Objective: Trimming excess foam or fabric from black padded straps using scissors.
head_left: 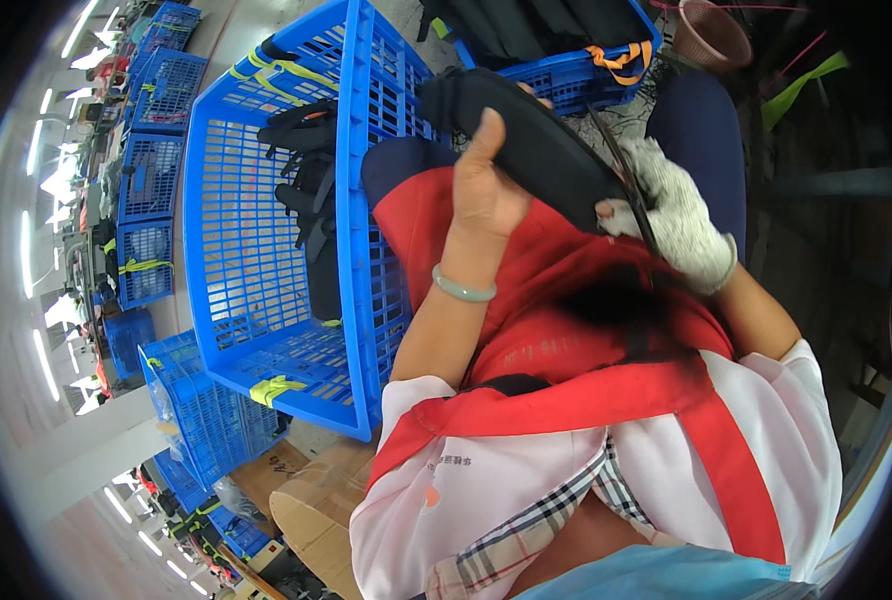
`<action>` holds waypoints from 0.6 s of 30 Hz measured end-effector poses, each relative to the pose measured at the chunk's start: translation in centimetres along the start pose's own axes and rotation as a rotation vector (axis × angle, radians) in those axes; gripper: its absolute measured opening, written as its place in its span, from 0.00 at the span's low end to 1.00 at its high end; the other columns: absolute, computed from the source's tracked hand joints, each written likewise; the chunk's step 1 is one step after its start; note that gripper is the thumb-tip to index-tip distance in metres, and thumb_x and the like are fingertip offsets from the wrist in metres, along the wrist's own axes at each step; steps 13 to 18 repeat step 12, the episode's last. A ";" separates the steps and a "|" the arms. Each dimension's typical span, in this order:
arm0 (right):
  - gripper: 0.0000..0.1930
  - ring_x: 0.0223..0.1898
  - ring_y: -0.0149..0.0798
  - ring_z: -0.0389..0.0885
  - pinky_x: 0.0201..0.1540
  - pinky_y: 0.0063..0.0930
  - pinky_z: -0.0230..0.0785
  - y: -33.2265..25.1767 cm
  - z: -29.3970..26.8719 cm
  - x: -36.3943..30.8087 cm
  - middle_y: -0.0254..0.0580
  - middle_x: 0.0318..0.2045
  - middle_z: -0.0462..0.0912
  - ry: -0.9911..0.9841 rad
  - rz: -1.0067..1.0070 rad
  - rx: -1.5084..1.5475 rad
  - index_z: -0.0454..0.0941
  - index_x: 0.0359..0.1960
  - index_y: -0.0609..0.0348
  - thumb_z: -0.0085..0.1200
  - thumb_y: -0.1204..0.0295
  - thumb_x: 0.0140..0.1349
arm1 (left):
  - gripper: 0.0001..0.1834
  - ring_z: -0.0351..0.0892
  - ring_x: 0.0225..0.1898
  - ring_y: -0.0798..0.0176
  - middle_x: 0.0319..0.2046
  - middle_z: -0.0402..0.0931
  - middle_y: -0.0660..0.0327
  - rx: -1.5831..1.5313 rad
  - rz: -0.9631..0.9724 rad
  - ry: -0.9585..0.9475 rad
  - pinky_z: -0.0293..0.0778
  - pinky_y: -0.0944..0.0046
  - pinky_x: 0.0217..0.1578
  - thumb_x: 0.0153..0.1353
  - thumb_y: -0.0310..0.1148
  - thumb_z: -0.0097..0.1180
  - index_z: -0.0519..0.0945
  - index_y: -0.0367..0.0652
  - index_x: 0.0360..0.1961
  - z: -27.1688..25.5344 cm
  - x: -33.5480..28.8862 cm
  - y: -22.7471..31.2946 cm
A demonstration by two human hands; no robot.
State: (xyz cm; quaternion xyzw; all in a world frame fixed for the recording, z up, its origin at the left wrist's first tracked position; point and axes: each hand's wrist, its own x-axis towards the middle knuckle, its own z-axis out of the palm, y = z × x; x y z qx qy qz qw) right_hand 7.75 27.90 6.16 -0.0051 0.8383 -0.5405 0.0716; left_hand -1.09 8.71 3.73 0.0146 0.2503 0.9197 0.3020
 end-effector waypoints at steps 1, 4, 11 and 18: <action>0.32 0.47 0.41 0.80 0.58 0.30 0.63 2.3 0.9 -0.4 0.55 0.44 0.79 0.163 -0.249 -0.225 0.73 0.52 0.69 0.70 0.67 0.46 | 0.14 0.77 0.44 0.61 0.42 0.78 0.59 -0.057 0.032 0.010 0.74 0.60 0.49 0.60 0.29 0.59 0.75 0.39 0.47 -0.8 0.4 0.5; 0.34 0.45 0.38 0.81 0.55 0.32 0.66 4.1 1.2 -1.6 0.51 0.43 0.79 0.040 -0.106 -0.143 0.69 0.56 0.68 0.70 0.70 0.48 | 0.15 0.77 0.45 0.60 0.41 0.77 0.60 0.021 0.103 0.097 0.75 0.59 0.50 0.57 0.24 0.61 0.75 0.41 0.47 -1.6 0.5 0.2; 0.34 0.45 0.38 0.80 0.51 0.29 0.69 3.2 1.4 -0.8 0.43 0.41 0.78 -0.119 0.076 0.033 0.66 0.60 0.64 0.68 0.66 0.53 | 0.19 0.79 0.43 0.62 0.41 0.77 0.60 0.415 0.276 0.086 0.76 0.61 0.49 0.53 0.18 0.63 0.75 0.40 0.46 -1.6 -0.3 0.6; 0.37 0.49 0.40 0.79 0.52 0.30 0.68 2.5 1.1 -0.7 0.41 0.43 0.78 -0.196 0.189 0.128 0.63 0.62 0.61 0.68 0.63 0.53 | 0.19 0.79 0.44 0.62 0.42 0.77 0.60 0.441 0.298 0.068 0.75 0.60 0.51 0.54 0.18 0.62 0.76 0.39 0.48 -1.9 -0.4 0.7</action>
